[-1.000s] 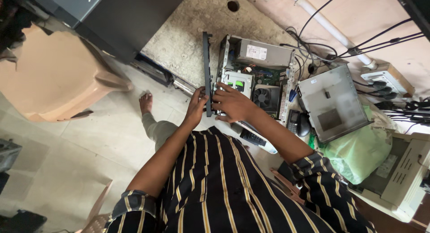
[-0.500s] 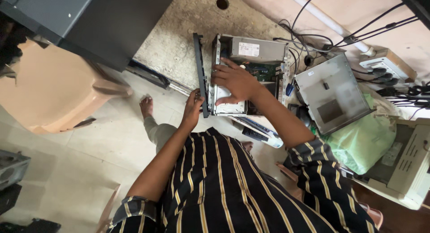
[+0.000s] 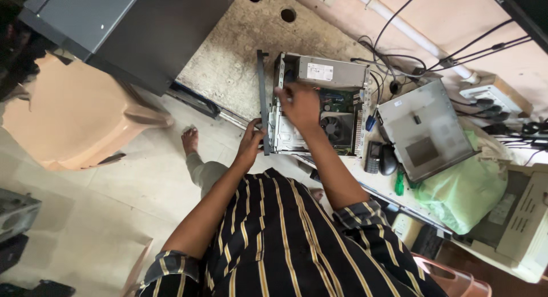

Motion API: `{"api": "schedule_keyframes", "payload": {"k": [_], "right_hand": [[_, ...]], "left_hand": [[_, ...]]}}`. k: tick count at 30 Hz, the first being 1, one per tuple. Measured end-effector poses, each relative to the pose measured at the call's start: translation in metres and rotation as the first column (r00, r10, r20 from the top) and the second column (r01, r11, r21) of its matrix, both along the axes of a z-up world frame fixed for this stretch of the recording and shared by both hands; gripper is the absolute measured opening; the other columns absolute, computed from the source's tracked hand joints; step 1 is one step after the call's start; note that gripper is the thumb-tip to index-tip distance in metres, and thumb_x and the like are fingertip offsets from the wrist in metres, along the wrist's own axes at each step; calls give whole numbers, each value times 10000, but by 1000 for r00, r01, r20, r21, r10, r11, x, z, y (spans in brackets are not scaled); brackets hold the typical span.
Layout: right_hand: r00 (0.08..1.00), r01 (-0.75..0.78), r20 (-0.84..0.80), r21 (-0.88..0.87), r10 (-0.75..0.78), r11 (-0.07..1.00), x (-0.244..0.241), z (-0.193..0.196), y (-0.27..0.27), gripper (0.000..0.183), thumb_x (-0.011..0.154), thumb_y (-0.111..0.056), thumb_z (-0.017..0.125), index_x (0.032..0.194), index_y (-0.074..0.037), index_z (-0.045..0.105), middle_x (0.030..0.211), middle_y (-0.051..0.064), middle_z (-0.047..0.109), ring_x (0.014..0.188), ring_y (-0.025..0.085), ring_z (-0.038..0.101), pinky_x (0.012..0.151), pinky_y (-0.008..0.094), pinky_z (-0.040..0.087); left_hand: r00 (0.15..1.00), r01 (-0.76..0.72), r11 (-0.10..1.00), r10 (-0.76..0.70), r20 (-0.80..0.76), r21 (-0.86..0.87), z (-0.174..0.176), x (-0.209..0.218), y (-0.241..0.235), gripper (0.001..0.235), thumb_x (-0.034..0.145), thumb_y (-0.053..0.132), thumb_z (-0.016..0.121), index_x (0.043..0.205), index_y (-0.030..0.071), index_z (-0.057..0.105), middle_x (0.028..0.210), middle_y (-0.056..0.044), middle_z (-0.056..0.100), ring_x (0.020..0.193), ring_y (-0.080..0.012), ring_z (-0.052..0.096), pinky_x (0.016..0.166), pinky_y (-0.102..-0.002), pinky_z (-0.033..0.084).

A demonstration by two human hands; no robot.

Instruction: The person works on a desktop computer tower, first adjusting internal components and then moving the unit to a different table. They use a screwdriver to remove the side panel, then repeatedly insert and remove a hard drive from its bay while checking connections.

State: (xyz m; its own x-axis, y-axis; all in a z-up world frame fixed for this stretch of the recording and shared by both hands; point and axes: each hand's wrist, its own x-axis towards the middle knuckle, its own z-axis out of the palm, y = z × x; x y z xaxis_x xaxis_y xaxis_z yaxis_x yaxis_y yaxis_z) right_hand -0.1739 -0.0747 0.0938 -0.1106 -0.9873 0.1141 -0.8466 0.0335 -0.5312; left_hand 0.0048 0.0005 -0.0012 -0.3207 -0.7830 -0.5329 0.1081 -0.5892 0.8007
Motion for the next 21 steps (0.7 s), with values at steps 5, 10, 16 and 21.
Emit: {"api": "schedule_keyframes", "payload": {"k": [5, 10, 16, 21], "right_hand": [[985, 163, -70, 48, -159, 985, 17, -30, -15, 286, 952, -341, 650, 901, -60, 666, 795, 176, 722, 840, 405, 690, 853, 558, 426], [986, 168, 13, 15, -169, 986, 9, -33, -11, 231, 906, -324, 687, 858, -98, 683, 734, 125, 714, 781, 371, 693, 834, 545, 424], [980, 162, 129, -52, -154, 985, -9, -13, -1, 280, 913, -319, 732, 813, -67, 661, 702, 118, 675, 683, 338, 664, 744, 451, 489], [968, 172, 200, -94, -151, 981, -13, -2, -1, 231, 888, -308, 732, 857, -79, 713, 695, 103, 695, 651, 301, 680, 734, 426, 508]], "left_hand": [[995, 33, 999, -31, 90, -21, 5, -1, -4, 687, 924, 471, 520, 1539, 189, 399, 1430, -151, 539, 1243, -282, 596, 893, -426, 540], [999, 20, 1000, -20, 41, -2, 5, 3, -1, 687, 937, 475, 510, 1551, 194, 383, 1477, -176, 545, 1289, -289, 568, 926, -440, 526], [991, -15, 999, 8, -137, -50, 15, -8, -7, 760, 910, 397, 570, 1581, 189, 280, 1470, -139, 482, 1305, -276, 509, 975, -476, 492], [984, -57, 998, 60, -170, 24, 33, -19, -28, 815, 888, 372, 648, 1588, 182, 275, 1289, -124, 563, 1081, -226, 565, 865, -448, 494]]}}
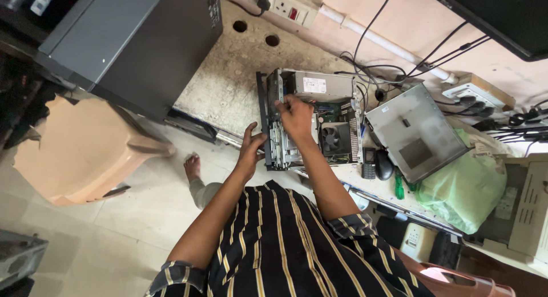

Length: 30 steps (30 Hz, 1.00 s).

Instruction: The person works on a desktop computer tower, first adjusting internal components and then moving the unit to a different table. They use a screwdriver to remove the side panel, then repeatedly insert and remove a hard drive from its bay while checking connections.

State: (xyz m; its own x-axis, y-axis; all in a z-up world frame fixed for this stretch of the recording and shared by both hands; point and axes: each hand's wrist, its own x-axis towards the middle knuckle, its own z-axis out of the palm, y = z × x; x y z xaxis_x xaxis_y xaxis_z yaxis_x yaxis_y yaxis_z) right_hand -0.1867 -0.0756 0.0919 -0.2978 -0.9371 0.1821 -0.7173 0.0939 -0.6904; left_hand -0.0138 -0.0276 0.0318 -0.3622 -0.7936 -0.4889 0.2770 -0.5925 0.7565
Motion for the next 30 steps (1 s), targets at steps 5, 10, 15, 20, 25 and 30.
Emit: {"api": "schedule_keyframes", "payload": {"k": [5, 10, 15, 20, 25, 30], "right_hand": [[1000, 4, -27, 28, -4, 1000, 7, -1, 1, 259, 920, -299, 732, 830, -57, 714, 711, 110, 717, 672, 296, 694, 757, 438, 491], [1000, -11, 6, 64, 10, 998, 10, -5, -1, 245, 913, -320, 720, 867, -79, 726, 727, 108, 711, 672, 285, 697, 711, 409, 522], [1000, -26, 1, 49, 26, 998, 9, -6, -2, 239, 903, -311, 724, 851, -78, 736, 718, 100, 719, 661, 276, 701, 719, 403, 517], [1000, -27, 11, 57, 26, 998, 8, -5, 0, 234, 891, -313, 733, 862, -81, 736, 738, 95, 720, 674, 270, 706, 701, 390, 531], [999, 7, 33, 122, -11, 992, 7, -6, 0, 246, 904, -304, 736, 851, -65, 718, 726, 113, 715, 666, 288, 699, 714, 397, 531], [1000, 13, 25, 57, -14, 998, 3, -14, 2, 256, 920, -314, 697, 880, -64, 734, 767, 137, 717, 715, 318, 696, 734, 422, 523]], "left_hand": [[996, -68, 996, 71, -48, 63, 7, -6, -12, 789, 894, 299, 685, 1567, 168, 294, 1205, -118, 619, 1038, -210, 609, 827, -398, 494], [986, -101, 993, 93, -136, -57, -4, -2, -3, 753, 886, 232, 664, 1558, 142, 337, 1206, -105, 591, 1084, -196, 583, 903, -372, 499], [971, -129, 989, 111, -211, -74, -18, -5, -6, 703, 904, 204, 623, 1555, 59, 403, 1245, -122, 626, 1128, -222, 597, 961, -365, 496], [974, -102, 994, 91, -209, -44, -14, -6, -5, 708, 891, 212, 636, 1547, 60, 419, 1210, -120, 630, 1116, -228, 596, 941, -362, 494], [998, -36, 999, 35, -49, -13, -1, -7, -4, 753, 848, 271, 669, 1535, 133, 394, 1173, -80, 637, 1089, -191, 588, 884, -353, 478], [999, -38, 982, 41, 15, -183, 1, -16, 0, 758, 859, 292, 755, 1519, 90, 440, 1106, -147, 633, 1069, -236, 597, 957, -357, 452]]}}
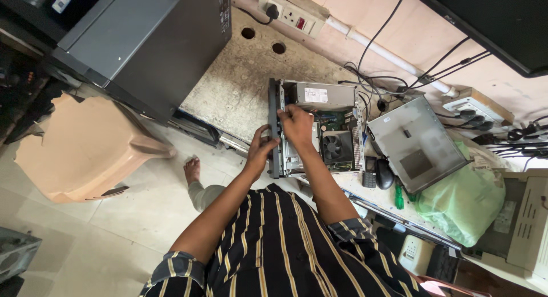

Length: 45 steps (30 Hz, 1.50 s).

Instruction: The person works on a desktop computer tower, first adjusting internal components and then moving the unit to a different table. They use a screwdriver to remove the side panel, then repeatedly insert and remove a hard drive from its bay while checking connections.

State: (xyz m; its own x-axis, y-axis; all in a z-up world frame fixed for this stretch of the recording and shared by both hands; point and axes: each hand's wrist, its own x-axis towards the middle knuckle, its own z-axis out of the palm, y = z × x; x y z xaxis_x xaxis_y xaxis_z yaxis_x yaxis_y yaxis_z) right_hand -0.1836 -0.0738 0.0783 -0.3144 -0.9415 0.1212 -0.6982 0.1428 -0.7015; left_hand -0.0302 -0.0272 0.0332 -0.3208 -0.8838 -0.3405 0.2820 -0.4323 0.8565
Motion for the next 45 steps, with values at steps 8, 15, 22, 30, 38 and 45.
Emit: {"api": "schedule_keyframes", "payload": {"k": [8, 15, 22, 30, 38, 45], "right_hand": [[996, 88, -13, 121, -87, 989, 3, 26, 10, 494, 916, -518, 694, 793, -40, 719, 675, 167, 682, 626, 343, 671, 667, 434, 529], [992, 33, -124, 60, -25, 998, 14, 48, 15, 608, 765, -674, 772, 717, -74, 686, 597, 100, 652, 568, 299, 672, 624, 411, 530], [975, 22, -223, 93, 0, 995, 13, 45, 16, 648, 622, -685, 847, 836, -91, 698, 663, 98, 704, 667, 306, 698, 823, 481, 452], [978, 46, -208, 78, -29, 996, 2, 40, 9, 508, 642, -529, 859, 824, -89, 682, 744, 97, 722, 752, 325, 703, 885, 526, 427], [979, 21, -202, 51, -11, 998, -6, 26, 4, 493, 649, -491, 855, 815, -63, 674, 762, 136, 702, 781, 351, 686, 844, 489, 466], [986, 12, -166, 129, 10, 992, -3, 21, -3, 518, 635, -533, 859, 795, -72, 684, 743, 117, 713, 746, 326, 704, 823, 480, 472]], "left_hand": [[995, 100, 994, -100, -4, 46, -16, -5, -12, 809, 784, 230, 754, 1454, 95, 322, 1302, -140, 524, 1194, -264, 541, 987, -407, 458], [971, 27, 999, -33, -238, -29, -29, -30, -80, 573, 937, 392, 598, 1418, 103, 478, 1302, -94, 604, 1216, -208, 575, 1045, -341, 444], [961, 194, 959, -143, -238, 209, -4, -33, -133, 478, 898, 530, 646, 1105, 103, 713, 969, -59, 745, 838, -194, 719, 759, -311, 558], [980, 178, 984, -175, -94, 20, -13, -49, -149, 453, 866, 495, 742, 1017, 69, 718, 886, -54, 718, 751, -171, 691, 693, -312, 555], [1000, -19, 998, 20, 9, -68, -27, -56, -129, 655, 919, 589, 694, 1269, 39, 628, 1091, -61, 636, 940, -147, 599, 814, -287, 492], [981, 188, 969, -192, -9, -161, -26, -8, -27, 873, 1014, 701, 494, 1542, 9, 439, 1499, -120, 543, 1407, -263, 472, 1115, -337, 377]]}}
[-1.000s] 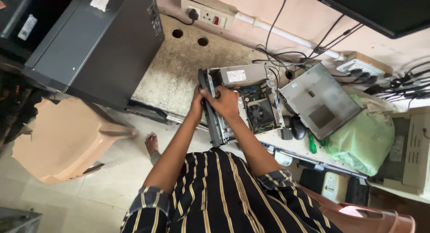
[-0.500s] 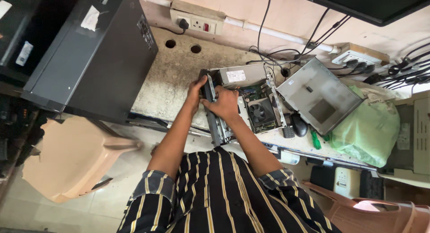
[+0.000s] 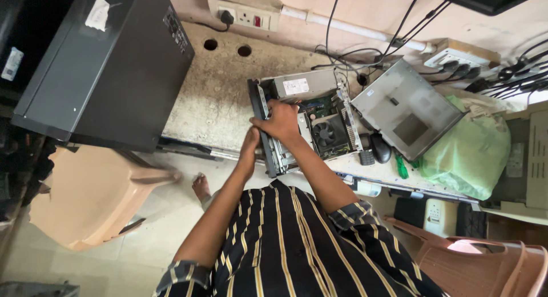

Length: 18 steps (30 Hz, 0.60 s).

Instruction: The person works on a desktop computer tower, first adjusting internal components and then moving the unit to a different table. They use a screwdriver to remove the side panel, then repeatedly insert and remove a hard drive from its bay while checking connections.

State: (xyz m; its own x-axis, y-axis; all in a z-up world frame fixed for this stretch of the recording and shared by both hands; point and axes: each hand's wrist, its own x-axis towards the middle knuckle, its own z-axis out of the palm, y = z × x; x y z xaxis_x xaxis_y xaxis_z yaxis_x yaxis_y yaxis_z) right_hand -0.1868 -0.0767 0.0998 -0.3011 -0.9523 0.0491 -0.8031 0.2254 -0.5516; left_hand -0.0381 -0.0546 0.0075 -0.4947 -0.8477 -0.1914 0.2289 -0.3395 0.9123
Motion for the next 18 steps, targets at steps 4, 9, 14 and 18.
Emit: {"api": "schedule_keyframes", "payload": {"k": [4, 9, 14, 18], "right_hand": [[1000, -8, -8, 44, 9, 999, 1, -1, 0, 531, 637, -563, 863, 798, -87, 694, 722, 103, 712, 730, 314, 704, 806, 467, 483], [1000, -14, 0, -8, 14, 1000, 3, -3, -2, 487, 658, -541, 855, 794, -98, 705, 709, 88, 719, 706, 301, 704, 776, 465, 477], [999, -33, -20, -35, 32, 999, 3, -5, 7, 498, 687, -544, 857, 752, -89, 666, 678, 87, 690, 678, 306, 688, 769, 456, 487], [997, -71, 1, -36, 71, 997, 0, -3, 3, 461, 749, -508, 791, 828, -80, 642, 730, 111, 696, 724, 333, 689, 793, 479, 465]], "left_hand": [[952, 137, 969, -186, 242, 207, -14, 10, 48, 986, 878, 636, 511, 1593, 100, 93, 1592, -68, 262, 1420, -264, 371, 1015, -423, 465], [966, 89, 996, -93, 240, 30, -40, -2, 68, 926, 999, 578, 515, 1601, 2, 109, 1535, -217, 411, 1415, -295, 429, 1134, -361, 374], [994, 29, 996, -37, 99, 84, -47, -5, 80, 835, 955, 386, 639, 1565, 0, 219, 1417, -207, 482, 1282, -278, 486, 1073, -377, 424], [999, 41, 988, -42, 4, 151, -38, -6, 72, 874, 886, 261, 711, 1541, 16, 186, 1437, -165, 448, 1317, -251, 470, 1084, -372, 425]]}}
